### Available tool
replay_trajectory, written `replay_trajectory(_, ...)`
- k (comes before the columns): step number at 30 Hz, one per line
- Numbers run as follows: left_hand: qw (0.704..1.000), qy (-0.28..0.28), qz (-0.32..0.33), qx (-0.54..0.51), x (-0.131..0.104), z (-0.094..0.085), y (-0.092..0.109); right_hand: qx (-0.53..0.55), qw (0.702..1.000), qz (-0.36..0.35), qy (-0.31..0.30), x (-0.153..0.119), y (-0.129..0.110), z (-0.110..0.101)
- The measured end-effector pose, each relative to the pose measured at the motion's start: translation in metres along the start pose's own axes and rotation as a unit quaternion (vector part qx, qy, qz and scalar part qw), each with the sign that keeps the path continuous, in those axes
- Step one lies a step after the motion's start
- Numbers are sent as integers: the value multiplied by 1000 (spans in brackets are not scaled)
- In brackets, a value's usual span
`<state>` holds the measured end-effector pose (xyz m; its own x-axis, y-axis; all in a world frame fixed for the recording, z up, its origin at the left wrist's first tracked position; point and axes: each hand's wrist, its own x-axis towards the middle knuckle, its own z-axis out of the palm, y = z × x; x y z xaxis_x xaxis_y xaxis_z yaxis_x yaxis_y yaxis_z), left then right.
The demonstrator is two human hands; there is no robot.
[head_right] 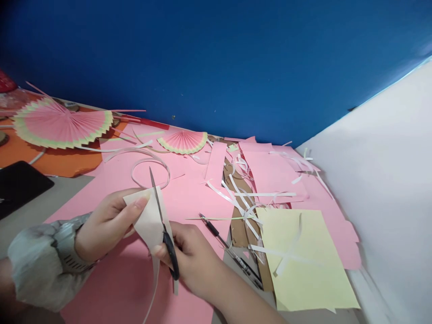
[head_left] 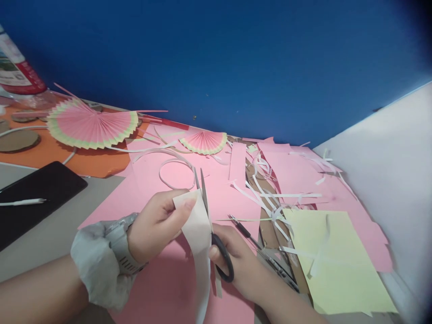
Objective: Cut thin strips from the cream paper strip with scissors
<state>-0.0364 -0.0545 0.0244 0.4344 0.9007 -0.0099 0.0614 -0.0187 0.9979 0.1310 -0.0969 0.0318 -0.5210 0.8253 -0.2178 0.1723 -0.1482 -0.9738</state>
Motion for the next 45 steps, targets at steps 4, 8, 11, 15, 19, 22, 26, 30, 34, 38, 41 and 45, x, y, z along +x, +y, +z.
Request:
replay_trajectory(4, 1000, 1, -2, 17, 0, 1, 0, 0, 1000, 5, 4, 0, 0, 0)
replay_trajectory(8, 1000, 2, -4, 10, 1, 1, 0, 6, 1000, 11, 3, 0, 0, 0)
replay_trajectory(11, 1000, 3, 11, 10, 1, 1, -1, 10, 1000, 7, 2, 1, 0, 0)
replay_trajectory(15, 1000, 3, 12, 6, 0, 0, -1, 22, 1000, 22, 0, 0, 1, 0)
replay_trajectory(19, 1000, 0, 19, 1, 0, 0, -2, 31, 999, 28, 1, -1, 0, 2)
replay_trajectory(22, 1000, -12, 21, 5, 0, 0, -3, 30, 999, 21, 0, -1, -2, 2)
replay_trajectory(26, 999, -32, 21, 12, 0, -1, -4, 22, 1000, 16, 3, 0, -4, 2)
replay_trajectory(30, 999, -29, 18, 16, 0, -1, -5, 19, 1000, 15, 0, 0, -4, 1)
replay_trajectory(34, 999, -30, 16, 13, 0, -1, -5, 23, 1000, 11, -3, 1, -4, 1)
replay_trajectory(38, 999, -27, 15, 15, 1, -1, -4, 22, 1000, 13, -1, 1, -2, 1)
replay_trajectory(41, 999, -31, 4, 5, 1, 0, -4, 21, 1000, 8, -4, 1, -1, 2)
replay_trajectory(45, 999, -30, 4, -11, 0, 0, -4, 19, 1000, 7, 5, 0, 0, 2)
